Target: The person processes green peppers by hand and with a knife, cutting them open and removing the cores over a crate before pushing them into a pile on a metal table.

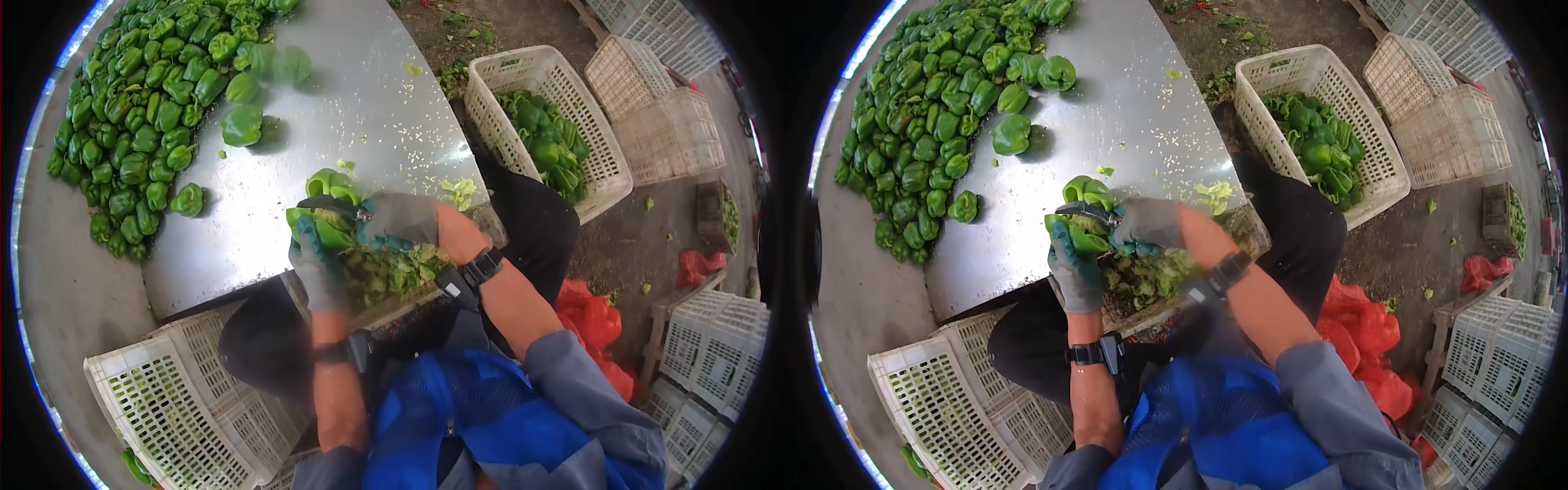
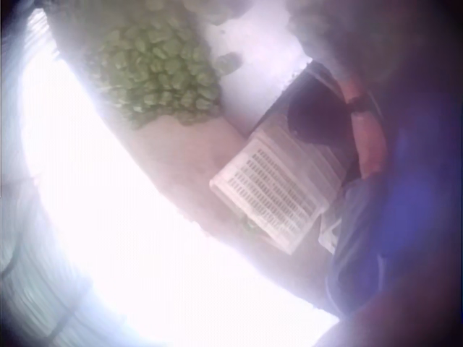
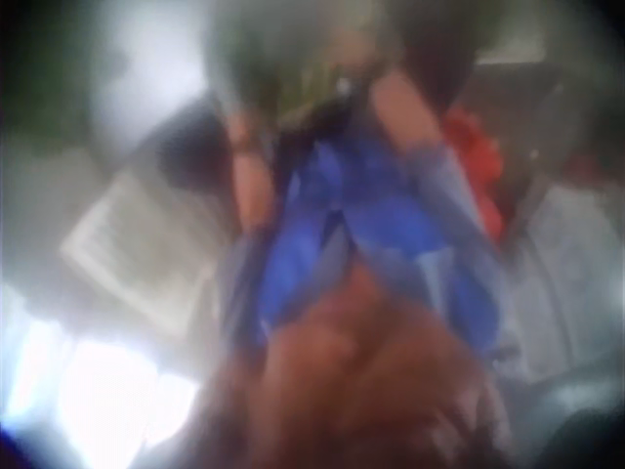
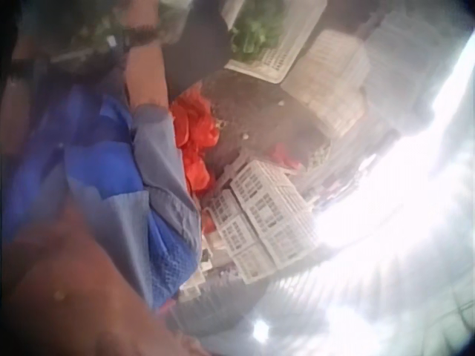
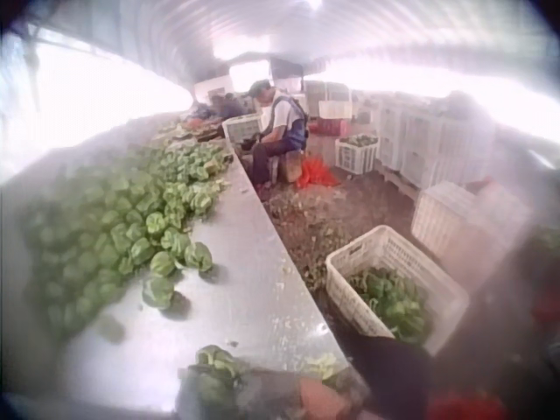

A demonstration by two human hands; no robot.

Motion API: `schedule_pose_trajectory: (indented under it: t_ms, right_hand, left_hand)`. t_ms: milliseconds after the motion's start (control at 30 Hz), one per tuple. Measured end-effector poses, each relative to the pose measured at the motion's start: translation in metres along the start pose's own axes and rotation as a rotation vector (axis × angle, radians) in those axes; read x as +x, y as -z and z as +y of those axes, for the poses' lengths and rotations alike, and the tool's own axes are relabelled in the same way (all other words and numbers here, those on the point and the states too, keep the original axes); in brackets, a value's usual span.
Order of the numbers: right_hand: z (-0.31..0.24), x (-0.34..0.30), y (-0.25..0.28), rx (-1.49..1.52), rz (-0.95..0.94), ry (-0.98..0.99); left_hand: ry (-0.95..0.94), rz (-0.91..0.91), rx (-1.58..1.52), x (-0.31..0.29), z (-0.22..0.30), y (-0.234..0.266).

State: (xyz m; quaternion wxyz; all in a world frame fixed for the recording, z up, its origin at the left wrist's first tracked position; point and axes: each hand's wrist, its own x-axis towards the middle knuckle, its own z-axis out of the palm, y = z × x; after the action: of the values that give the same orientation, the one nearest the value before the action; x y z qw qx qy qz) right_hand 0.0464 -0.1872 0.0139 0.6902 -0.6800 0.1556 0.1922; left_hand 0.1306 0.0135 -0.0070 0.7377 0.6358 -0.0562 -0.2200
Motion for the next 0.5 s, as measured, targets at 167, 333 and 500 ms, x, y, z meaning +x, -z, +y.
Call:
schedule_pose_trajectory:
  t_ms: [167, 333, 500]
  right_hand:
    - [-0.017, -0.002, 0.009, 0.227, -0.079, 0.021]
    - [-0.009, 0.009, 0.015, 0.292, 0.114, -0.030]
    - [0.011, 0.029, 0.004, -0.203, 0.537, 0.094]
  left_hand:
    - [-0.743, 0.033, 0.800, 0.018, -0.037, 0.038]
    - [-0.118, -0.220, -0.358, 0.028, -0.034, 0.030]
    - [-0.145, -0.228, -0.410, 0.016, -0.020, 0.012]
